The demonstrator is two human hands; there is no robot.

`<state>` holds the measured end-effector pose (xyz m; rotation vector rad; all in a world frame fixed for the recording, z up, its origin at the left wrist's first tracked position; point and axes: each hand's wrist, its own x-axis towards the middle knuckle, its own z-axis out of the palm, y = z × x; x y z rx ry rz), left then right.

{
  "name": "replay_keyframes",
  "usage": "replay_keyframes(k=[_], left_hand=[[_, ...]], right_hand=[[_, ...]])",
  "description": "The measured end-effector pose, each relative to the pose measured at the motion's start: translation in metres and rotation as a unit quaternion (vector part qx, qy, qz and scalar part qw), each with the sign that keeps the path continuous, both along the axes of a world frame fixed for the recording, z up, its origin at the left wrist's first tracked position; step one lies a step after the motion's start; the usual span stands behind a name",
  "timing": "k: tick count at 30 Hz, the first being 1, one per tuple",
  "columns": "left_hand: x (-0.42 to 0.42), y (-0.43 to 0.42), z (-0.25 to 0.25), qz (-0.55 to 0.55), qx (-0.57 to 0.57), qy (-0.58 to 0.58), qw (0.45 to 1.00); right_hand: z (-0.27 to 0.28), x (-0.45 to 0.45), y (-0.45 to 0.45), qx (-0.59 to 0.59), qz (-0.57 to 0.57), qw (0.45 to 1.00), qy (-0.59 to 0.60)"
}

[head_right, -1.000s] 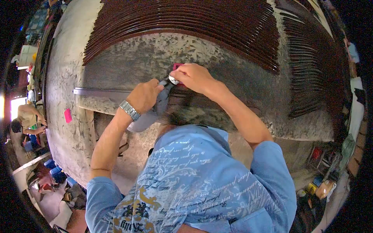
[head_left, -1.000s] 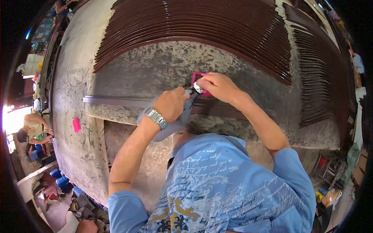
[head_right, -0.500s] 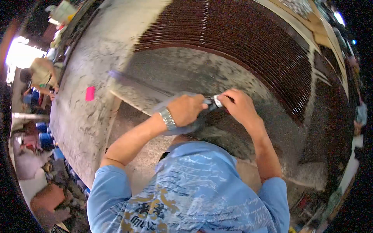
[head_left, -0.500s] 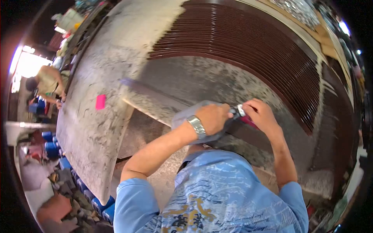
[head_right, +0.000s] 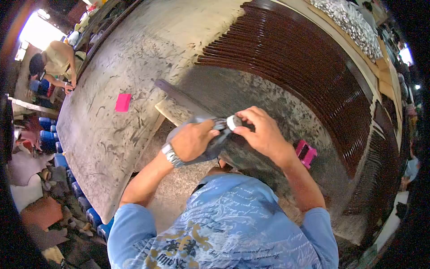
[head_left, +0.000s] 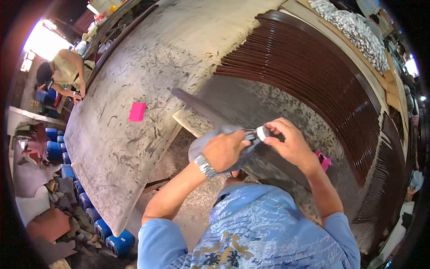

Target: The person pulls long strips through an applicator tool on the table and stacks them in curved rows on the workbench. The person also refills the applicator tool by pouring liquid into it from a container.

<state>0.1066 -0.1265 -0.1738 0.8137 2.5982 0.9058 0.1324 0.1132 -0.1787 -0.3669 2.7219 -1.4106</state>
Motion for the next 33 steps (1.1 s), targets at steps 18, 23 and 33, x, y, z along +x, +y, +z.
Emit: replay_keyframes(k=[18, 23, 33], left_hand=[[-0.026, -0.515, -0.078, 0.638, -0.169, 0.324, 0.677], [-0.033, -0.599, -0.115, 0.489, -0.608, 0.234, 0.58], [-0.06, -0.393, -0.154, 0.478, -0.277, 0.446, 0.704]], right_hand=[[-0.141, -0.024, 0.042, 0.199, -0.075, 0.973, -0.084], [-0.198, 0.012, 0.063, 0.269, -0.09, 0.959, -0.011], [-0.18, 0.047, 0.039, 0.33, -0.129, 0.93, -0.092]])
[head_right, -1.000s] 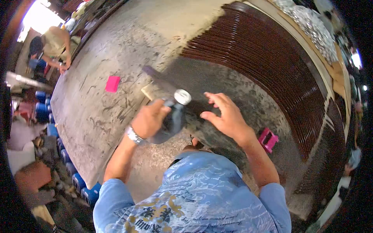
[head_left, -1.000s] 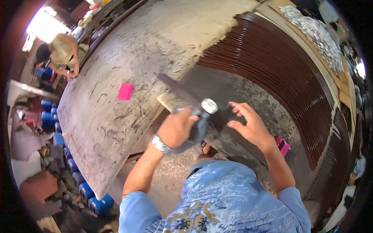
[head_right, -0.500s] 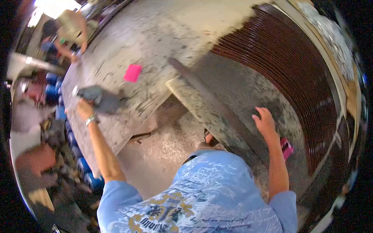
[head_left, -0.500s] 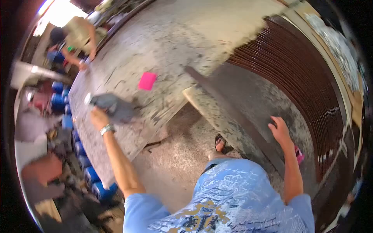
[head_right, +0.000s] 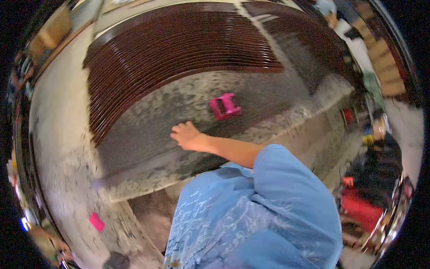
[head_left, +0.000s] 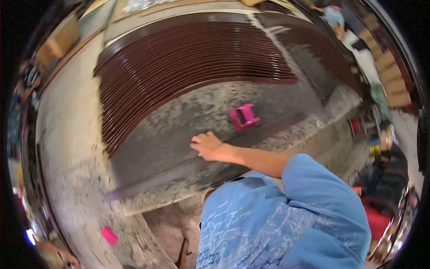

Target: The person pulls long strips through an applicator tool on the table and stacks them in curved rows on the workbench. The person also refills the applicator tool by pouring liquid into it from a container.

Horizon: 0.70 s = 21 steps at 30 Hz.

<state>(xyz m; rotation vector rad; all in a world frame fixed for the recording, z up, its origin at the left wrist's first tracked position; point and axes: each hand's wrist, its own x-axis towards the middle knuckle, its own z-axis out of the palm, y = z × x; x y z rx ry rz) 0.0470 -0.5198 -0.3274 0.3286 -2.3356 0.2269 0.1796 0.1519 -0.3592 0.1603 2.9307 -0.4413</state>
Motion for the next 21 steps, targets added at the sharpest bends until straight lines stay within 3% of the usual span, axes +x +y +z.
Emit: replay_keyframes(k=[5, 8, 10, 11, 12, 13, 17, 19, 21], left_hand=[[0.026, 0.126, -0.029, -0.15, 0.033, -0.046, 0.987], [0.039, 0.2, -0.046, -0.237, 0.06, -0.138, 0.96], [0.057, 0.285, -0.059, -0.307, 0.159, -0.223, 0.911], [0.073, 0.34, -0.061, -0.315, 0.292, -0.255, 0.866], [0.085, 0.376, -0.07, -0.47, 0.19, -0.215, 0.835], [0.1, 0.427, -0.052, -0.556, 0.154, -0.22, 0.787], [0.152, 0.543, -0.051, -0.666, 0.207, -0.315, 0.644], [0.171, 0.583, -0.046, -0.664, 0.158, -0.324, 0.655], [0.18, 0.617, -0.043, -0.664, 0.216, -0.33, 0.636]], right_hand=[[0.01, 0.051, 0.013, -0.008, -0.101, 0.992, 0.082], [0.02, 0.099, 0.04, 0.007, -0.163, 0.98, 0.111], [0.023, 0.135, 0.063, 0.02, -0.201, 0.971, 0.125], [0.024, 0.153, 0.077, 0.03, -0.221, 0.968, 0.118], [0.022, 0.174, 0.09, 0.028, -0.249, 0.959, 0.129], [0.032, 0.194, 0.106, 0.017, -0.267, 0.959, 0.092], [0.012, 0.28, 0.163, 0.038, -0.33, 0.939, 0.09], [0.0, 0.311, 0.188, 0.046, -0.337, 0.934, 0.106], [-0.003, 0.321, 0.199, 0.045, -0.335, 0.933, 0.125]])
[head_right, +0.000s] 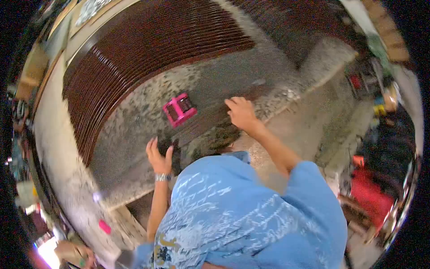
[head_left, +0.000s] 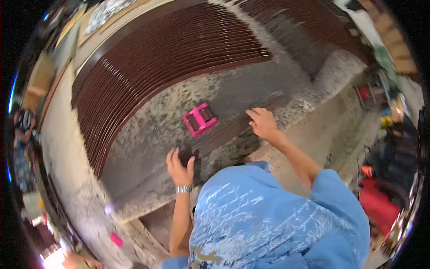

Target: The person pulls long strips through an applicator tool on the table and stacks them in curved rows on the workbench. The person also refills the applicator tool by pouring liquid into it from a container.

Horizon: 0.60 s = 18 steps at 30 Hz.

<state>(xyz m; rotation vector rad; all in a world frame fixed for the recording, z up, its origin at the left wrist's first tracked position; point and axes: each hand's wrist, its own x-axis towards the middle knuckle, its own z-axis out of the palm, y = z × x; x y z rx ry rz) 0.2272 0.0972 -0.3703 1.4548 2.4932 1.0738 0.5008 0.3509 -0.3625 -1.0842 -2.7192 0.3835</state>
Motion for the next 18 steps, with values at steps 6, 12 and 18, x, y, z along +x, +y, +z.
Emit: replay_keyframes(k=[6, 12, 18], left_hand=[[0.002, 0.039, -0.022, 0.094, -0.049, -0.138, 0.985], [-0.001, 0.031, -0.009, 0.086, -0.074, -0.161, 0.98], [-0.016, 0.021, -0.021, 0.006, -0.073, -0.12, 0.99]], right_hand=[[0.002, -0.068, -0.025, -0.149, 0.141, 0.977, 0.055], [0.002, -0.119, -0.056, -0.159, 0.175, 0.968, 0.087], [-0.008, -0.13, -0.066, -0.062, 0.185, 0.98, 0.028]])
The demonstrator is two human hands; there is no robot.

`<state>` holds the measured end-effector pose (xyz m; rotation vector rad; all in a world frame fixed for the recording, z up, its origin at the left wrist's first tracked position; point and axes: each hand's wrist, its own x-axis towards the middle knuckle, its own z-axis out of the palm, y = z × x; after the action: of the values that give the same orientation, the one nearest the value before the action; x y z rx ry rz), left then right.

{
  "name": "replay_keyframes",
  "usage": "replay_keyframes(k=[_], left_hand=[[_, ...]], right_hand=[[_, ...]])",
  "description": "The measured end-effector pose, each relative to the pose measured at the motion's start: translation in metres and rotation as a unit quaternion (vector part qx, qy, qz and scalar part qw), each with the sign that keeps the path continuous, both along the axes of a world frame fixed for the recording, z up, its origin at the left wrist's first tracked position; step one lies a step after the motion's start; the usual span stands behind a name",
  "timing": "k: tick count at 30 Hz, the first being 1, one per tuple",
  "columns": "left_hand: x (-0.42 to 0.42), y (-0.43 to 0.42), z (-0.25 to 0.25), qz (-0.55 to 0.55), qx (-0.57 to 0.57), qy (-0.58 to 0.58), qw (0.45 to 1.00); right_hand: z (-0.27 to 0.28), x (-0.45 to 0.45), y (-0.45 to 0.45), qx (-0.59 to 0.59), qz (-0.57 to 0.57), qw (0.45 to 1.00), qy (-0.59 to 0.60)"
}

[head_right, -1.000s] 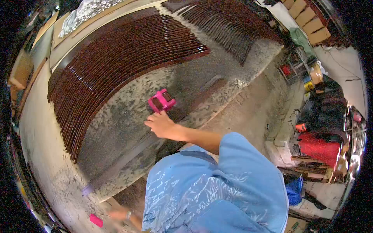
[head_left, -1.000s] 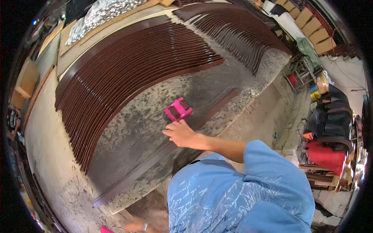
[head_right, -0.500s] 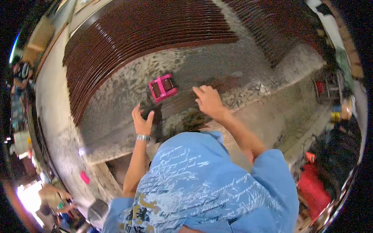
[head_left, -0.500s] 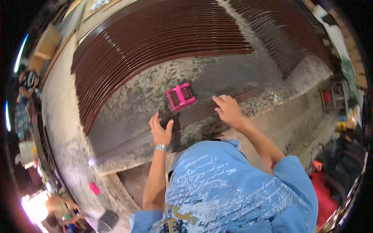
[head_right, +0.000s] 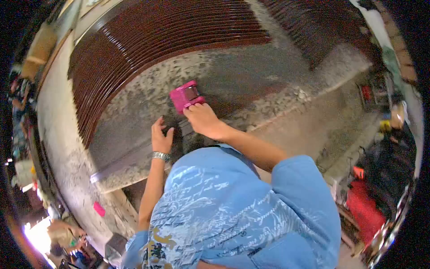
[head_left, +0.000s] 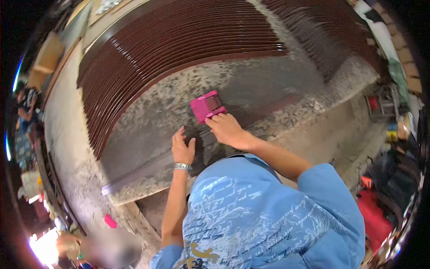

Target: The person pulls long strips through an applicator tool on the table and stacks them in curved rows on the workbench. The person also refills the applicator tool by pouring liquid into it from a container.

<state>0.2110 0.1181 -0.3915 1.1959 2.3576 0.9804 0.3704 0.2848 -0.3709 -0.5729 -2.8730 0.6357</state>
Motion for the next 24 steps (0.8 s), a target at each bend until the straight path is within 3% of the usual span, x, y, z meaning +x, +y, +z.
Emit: replay_keyframes(k=[6, 9, 13, 21, 24], left_hand=[[-0.018, 0.042, 0.003, -0.06, 0.019, -0.024, 0.998], [-0.03, 0.078, 0.001, -0.128, -0.022, 0.087, 0.988], [-0.03, 0.105, 0.014, -0.184, -0.126, 0.095, 0.97], [-0.022, 0.093, 0.01, -0.18, -0.1, 0.057, 0.977], [-0.021, 0.067, 0.015, -0.141, -0.002, 0.031, 0.989]], right_hand=[[0.013, 0.077, 0.034, 0.018, -0.124, 0.992, 0.01], [0.01, 0.125, 0.054, 0.112, -0.171, 0.978, -0.027], [0.009, 0.154, 0.068, 0.131, -0.189, 0.97, -0.083], [0.0, 0.161, 0.075, 0.118, -0.197, 0.971, -0.069], [0.005, 0.175, 0.088, 0.118, -0.169, 0.978, -0.036]])
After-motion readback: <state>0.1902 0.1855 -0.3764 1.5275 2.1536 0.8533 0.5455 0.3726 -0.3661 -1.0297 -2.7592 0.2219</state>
